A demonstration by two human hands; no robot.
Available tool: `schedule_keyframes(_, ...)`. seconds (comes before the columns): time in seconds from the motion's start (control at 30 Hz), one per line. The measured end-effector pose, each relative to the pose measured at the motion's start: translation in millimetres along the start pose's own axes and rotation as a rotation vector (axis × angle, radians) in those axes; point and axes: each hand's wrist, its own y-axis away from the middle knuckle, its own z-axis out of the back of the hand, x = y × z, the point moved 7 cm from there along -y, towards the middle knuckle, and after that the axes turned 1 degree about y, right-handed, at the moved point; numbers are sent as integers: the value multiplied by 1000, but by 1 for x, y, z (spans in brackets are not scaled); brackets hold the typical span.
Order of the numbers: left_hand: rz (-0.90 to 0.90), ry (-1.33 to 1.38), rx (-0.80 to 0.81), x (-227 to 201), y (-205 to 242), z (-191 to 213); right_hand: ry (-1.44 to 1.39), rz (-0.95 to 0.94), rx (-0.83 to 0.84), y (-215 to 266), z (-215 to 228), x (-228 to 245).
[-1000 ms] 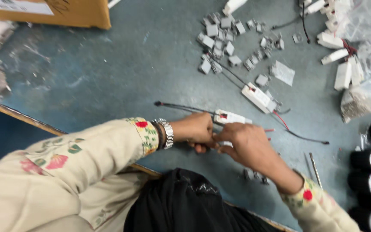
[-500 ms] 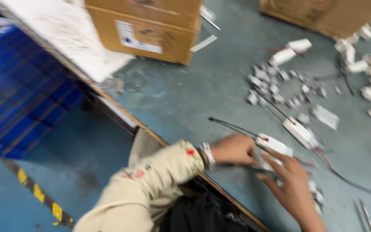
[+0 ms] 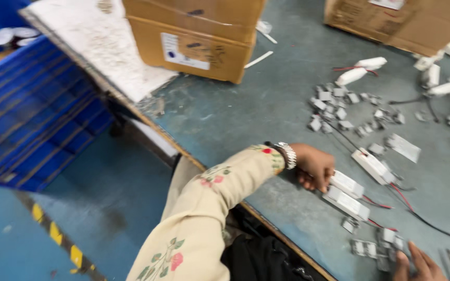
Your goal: The person assembles small electronic led drivers by picking up plastic casing parts, placing them onto the driver units, and using a screwdriver to secure them before placing finished units aside.
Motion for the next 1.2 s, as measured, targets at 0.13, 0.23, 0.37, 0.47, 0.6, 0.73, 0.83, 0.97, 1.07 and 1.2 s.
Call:
schedule_keyframes(0.13,-189,23,15,-2,13,4,-135,55,-94,-11,33,53)
schedule_keyframes(0.23,-100,22,-43,0,22,9,-287,-76,-116,-29,64,68)
schedule_keyframes(0.37,-25,-59,-98,-9,26,7,-299,-379,-156,-53,94,46)
schedule_keyframes(0.47,-12,-17,-76,-12,26,6,-476,-387,-209,-83,109,41)
schedule_keyframes(0.6,20,-25,-100,-13,31,7,-158,-350,-39,-108,116,35)
schedule_keyframes(0.73,55,-47,-128,-21,32,9,265,-311,48,-83,122,-10)
schedule_keyframes(0.83,40,-55,-140,-21,34,8,298,-226,-16,-38,94,-27)
schedule_keyframes(0.97,-19,-20,-135,-20,28,2,233,-379,-134,-9,87,-37)
schedule_keyframes(1.07,-48,-37,-177,-29,31,-6,-693,-434,-466,-39,104,-9)
schedule_keyframes(1.2,-77,-249,-289,-40,37,-9,-1652,-273,-307,-106,95,95)
